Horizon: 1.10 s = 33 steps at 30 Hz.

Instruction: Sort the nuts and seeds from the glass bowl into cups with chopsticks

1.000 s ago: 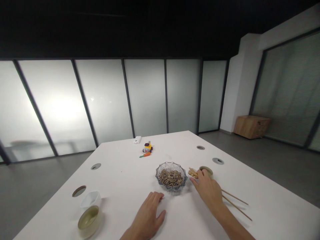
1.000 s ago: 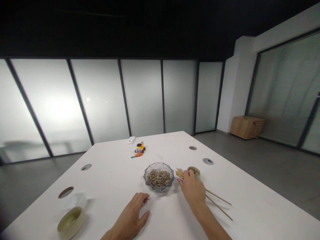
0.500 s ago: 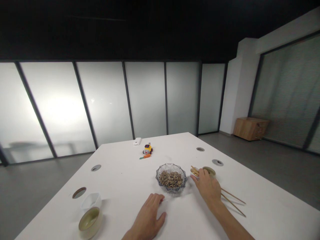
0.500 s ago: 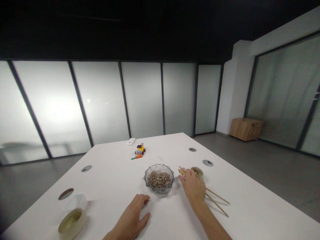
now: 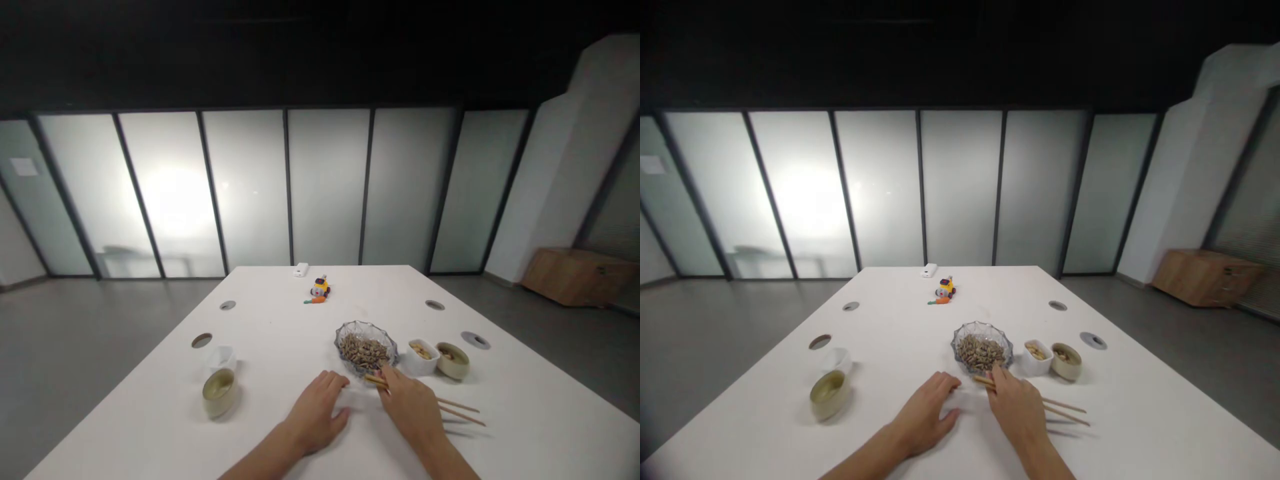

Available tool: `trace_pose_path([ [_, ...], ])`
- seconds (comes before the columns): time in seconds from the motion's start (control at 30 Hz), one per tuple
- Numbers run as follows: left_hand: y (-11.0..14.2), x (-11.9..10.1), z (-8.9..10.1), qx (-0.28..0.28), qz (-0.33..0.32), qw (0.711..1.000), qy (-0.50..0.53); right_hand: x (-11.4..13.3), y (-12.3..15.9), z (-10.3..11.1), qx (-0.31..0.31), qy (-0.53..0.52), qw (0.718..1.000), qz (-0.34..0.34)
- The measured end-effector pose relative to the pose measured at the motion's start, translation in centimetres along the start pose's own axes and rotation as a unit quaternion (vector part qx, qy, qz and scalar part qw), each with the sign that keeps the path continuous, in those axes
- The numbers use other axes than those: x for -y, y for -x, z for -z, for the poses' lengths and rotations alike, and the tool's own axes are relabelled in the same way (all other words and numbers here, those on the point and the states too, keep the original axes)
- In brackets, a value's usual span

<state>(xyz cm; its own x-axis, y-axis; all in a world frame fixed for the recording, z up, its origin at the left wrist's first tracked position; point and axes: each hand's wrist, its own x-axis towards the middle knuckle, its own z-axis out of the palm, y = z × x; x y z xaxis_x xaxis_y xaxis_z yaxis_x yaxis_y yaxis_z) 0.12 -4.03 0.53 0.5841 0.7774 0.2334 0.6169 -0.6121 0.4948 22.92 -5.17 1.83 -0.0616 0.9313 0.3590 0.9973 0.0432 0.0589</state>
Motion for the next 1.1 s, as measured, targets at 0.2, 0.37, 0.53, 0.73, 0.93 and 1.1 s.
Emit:
trace_pose_path([
  [0.2,0.7,-0.8,0.6,-0.057,0.031,0.993,-0.094,2.0,1.0,0.0,0.014,-0.034,0.996,0.080],
  [0.37,2.5,-0.4,2.0,-0.119,0.012,0.975,-0.187,2.1,1.4,-0.2,0.008,-0.041,0.994,0.105],
  [0.53,6.3,1.7,4.2,-0.215,0.091,0.937,-0.259,2.9,1.8,-0.7,0.019,-0.046,0.989,0.139],
  [0.73,8.1,3.3,8.1,-0.374,0.250,0.813,-0.369,3.3,1.7,-0.8,0.022,-0.066,0.988,0.141],
  [0.93,8.8,4.1,9.1,-0.309,0.301,0.815,-0.388,3.2,1.6,-0.9,0.016,-0.072,0.987,0.146],
  [1.1,9.1,4.4,9.3,-0.267,0.351,0.803,-0.400,3.1,1.4,-2.1,0.006,-0.073,0.986,0.151],
])
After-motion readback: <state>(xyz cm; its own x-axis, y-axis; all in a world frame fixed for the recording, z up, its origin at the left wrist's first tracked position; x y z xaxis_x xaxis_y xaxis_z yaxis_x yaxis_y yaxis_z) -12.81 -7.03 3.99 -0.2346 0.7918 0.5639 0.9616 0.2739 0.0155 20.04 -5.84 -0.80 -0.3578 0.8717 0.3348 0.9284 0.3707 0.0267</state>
